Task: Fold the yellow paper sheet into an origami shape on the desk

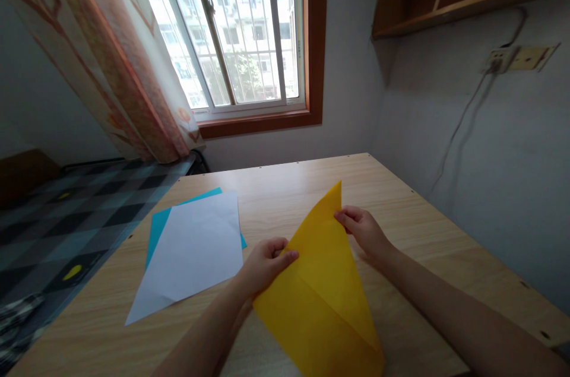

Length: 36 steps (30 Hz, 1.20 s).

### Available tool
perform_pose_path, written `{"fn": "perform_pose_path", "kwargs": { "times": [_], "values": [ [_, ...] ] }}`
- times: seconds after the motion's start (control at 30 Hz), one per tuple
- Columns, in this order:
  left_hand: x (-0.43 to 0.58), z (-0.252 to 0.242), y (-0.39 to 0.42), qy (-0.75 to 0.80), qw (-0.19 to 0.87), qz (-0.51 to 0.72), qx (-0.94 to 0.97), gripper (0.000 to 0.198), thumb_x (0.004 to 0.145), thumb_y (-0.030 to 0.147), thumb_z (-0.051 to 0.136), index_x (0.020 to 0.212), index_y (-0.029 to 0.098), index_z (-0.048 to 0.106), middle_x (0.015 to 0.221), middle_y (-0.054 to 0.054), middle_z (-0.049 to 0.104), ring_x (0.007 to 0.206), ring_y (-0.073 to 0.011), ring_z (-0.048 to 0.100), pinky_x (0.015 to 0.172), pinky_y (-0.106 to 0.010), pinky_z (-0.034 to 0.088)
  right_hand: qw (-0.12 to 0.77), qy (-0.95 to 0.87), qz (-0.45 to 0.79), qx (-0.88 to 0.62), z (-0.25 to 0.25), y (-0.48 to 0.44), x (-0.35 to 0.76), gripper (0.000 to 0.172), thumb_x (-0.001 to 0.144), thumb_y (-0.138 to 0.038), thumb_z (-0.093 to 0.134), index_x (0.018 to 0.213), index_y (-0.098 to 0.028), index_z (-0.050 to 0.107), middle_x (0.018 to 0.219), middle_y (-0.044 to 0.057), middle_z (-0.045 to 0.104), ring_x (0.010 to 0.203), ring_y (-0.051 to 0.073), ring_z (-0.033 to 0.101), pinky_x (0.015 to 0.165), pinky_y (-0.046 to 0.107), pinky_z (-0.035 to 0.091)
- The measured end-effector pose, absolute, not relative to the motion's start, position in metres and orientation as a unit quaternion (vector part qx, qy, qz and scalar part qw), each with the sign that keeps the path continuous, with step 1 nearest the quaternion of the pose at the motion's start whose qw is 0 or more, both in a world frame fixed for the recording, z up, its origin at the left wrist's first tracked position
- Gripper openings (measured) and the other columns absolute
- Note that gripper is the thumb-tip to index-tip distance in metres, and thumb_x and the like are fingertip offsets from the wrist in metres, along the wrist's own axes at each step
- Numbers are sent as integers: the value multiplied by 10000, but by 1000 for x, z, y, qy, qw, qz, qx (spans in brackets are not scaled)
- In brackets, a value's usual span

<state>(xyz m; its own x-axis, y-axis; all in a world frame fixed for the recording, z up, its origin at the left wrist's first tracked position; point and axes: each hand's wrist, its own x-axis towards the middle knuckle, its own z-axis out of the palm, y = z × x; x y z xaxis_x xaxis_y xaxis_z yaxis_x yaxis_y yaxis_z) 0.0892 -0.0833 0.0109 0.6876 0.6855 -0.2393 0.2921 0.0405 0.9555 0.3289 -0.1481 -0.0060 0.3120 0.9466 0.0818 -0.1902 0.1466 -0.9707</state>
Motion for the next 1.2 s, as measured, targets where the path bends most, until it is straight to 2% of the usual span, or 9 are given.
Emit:
{"fn": "perform_pose_path", "kwargs": {
  "times": [0.4, 0.9, 1.03, 1.2],
  "values": [
    [89, 12, -83, 371, 612, 153, 682, 435, 683, 566, 709, 777, 157, 598, 673, 3, 604, 576, -125, 545, 489, -207, 370, 654, -385, 436, -484, -3, -150, 327, 292, 709, -479, 746, 782, -198, 721, 773, 30, 703, 711, 178, 621, 643, 274, 478],
    [88, 10, -81, 370, 612, 139, 685, 454, 681, 582, 703, 806, 156, 607, 699, -8, 623, 594, -140, 561, 507, -221, 380, 649, -383, 435, -492, -3, -150, 328, 296, 708, -483, 742, 821, -209, 735, 833, 48, 722, 734, 199, 636, 652, 299, 491],
    [87, 10, -80, 367, 600, 128, 699, 477, 681, 608, 689, 785, 151, 598, 669, -1, 600, 580, -134, 542, 499, -218, 358, 655, -379, 431, -492, -2, -151, 328, 283, 702, -473, 750, 788, -204, 725, 815, 46, 716, 728, 191, 629, 644, 289, 486],
    [87, 16, -82, 371, 581, 115, 715, 465, 670, 604, 691, 731, 156, 582, 629, 22, 551, 558, -112, 487, 486, -208, 319, 670, -366, 425, -486, 1, -151, 329, 307, 658, -435, 791, 853, -212, 709, 873, 43, 722, 785, 201, 642, 682, 290, 496]
  ]
}}
